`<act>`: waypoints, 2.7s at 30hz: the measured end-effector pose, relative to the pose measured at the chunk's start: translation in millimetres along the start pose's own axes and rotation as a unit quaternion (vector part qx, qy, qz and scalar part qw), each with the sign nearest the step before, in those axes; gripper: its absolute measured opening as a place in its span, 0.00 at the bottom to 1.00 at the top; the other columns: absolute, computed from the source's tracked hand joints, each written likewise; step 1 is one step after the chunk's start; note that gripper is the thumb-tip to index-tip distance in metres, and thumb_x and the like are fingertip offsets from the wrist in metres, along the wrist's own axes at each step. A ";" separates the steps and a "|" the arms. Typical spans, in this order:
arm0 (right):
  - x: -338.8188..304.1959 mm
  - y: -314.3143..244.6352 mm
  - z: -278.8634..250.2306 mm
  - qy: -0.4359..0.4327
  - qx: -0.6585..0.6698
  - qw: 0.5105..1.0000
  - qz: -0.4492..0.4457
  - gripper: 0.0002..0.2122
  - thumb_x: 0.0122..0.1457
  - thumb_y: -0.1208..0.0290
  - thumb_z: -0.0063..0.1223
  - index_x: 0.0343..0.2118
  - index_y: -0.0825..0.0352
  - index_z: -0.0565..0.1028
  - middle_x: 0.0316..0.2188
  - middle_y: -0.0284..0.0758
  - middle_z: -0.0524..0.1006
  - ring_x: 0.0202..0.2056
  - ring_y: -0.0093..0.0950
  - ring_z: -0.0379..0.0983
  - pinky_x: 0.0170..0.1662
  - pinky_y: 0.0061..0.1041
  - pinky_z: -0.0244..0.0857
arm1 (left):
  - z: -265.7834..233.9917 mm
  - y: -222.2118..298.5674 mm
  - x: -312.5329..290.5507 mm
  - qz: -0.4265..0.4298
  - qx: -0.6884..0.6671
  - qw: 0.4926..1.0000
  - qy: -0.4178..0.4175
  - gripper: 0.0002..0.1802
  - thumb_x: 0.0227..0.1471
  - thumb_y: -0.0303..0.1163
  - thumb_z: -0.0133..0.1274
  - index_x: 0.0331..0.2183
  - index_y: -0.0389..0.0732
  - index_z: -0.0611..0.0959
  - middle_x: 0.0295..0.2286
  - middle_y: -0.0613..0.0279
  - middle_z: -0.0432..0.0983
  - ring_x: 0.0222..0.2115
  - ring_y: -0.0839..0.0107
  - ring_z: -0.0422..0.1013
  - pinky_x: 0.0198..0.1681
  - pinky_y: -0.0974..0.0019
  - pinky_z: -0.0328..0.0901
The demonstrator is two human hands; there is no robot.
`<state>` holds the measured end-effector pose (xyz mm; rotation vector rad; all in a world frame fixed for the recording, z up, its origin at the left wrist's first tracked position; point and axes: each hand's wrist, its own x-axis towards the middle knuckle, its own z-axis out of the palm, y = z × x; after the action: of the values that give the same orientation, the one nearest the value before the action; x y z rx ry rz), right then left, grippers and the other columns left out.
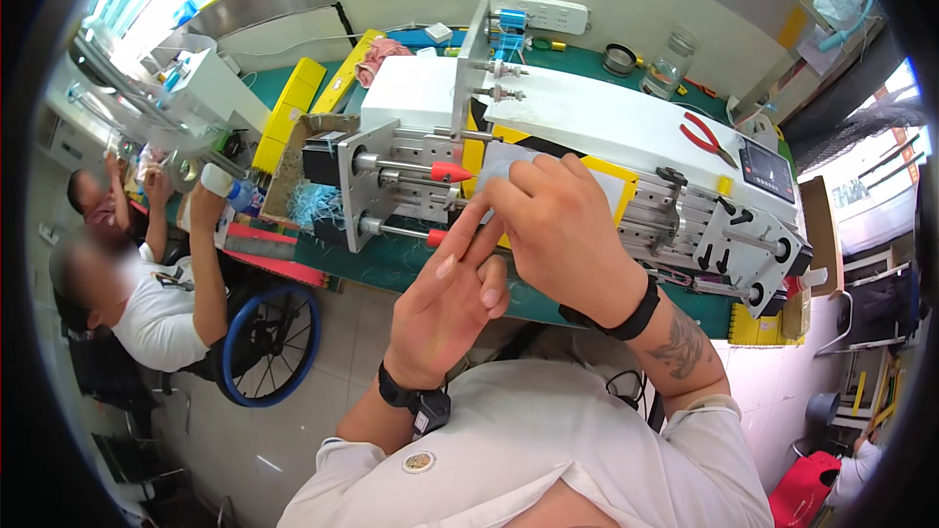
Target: Manually assembling small components using a winding machine, glue, and marking tools.
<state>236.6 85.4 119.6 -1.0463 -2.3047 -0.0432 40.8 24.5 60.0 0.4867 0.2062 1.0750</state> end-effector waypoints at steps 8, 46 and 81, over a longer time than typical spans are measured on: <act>19.2 29.3 7.7 0.018 -0.021 0.999 0.018 0.11 0.54 0.74 0.65 0.42 0.64 0.83 0.37 0.37 0.81 0.44 0.41 0.79 0.50 0.40 0.70 | 16.4 14.1 29.8 0.001 0.051 0.996 0.069 0.39 0.78 0.41 0.50 0.80 0.36 0.60 0.73 0.54 0.66 0.37 0.70 0.71 0.43 0.65 0.71; -25.9 5.3 15.2 0.052 0.146 0.986 0.052 0.24 0.57 0.81 0.64 0.59 0.65 0.83 0.57 0.44 0.80 0.60 0.47 0.73 0.64 0.48 0.64 | -28.0 14.0 40.4 0.438 0.837 0.327 0.024 0.16 0.47 0.24 0.69 0.40 0.50 0.95 0.43 0.66 0.78 0.48 0.60 0.73 0.54 0.51 0.60; -40.5 -7.2 30.8 0.011 -0.129 0.988 0.087 0.40 0.55 0.77 0.67 0.74 0.48 0.76 0.85 0.45 0.53 0.84 0.49 0.45 0.81 0.65 0.30 | -3.9 30.0 60.9 0.369 0.705 0.570 0.204 0.06 0.62 0.19 0.65 0.36 0.37 0.83 0.32 0.57 0.76 0.34 0.53 0.72 0.42 0.53 0.66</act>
<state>236.5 61.2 74.3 -1.3668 -2.2192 -0.2873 44.2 90.6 75.3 1.9056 1.4625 1.6876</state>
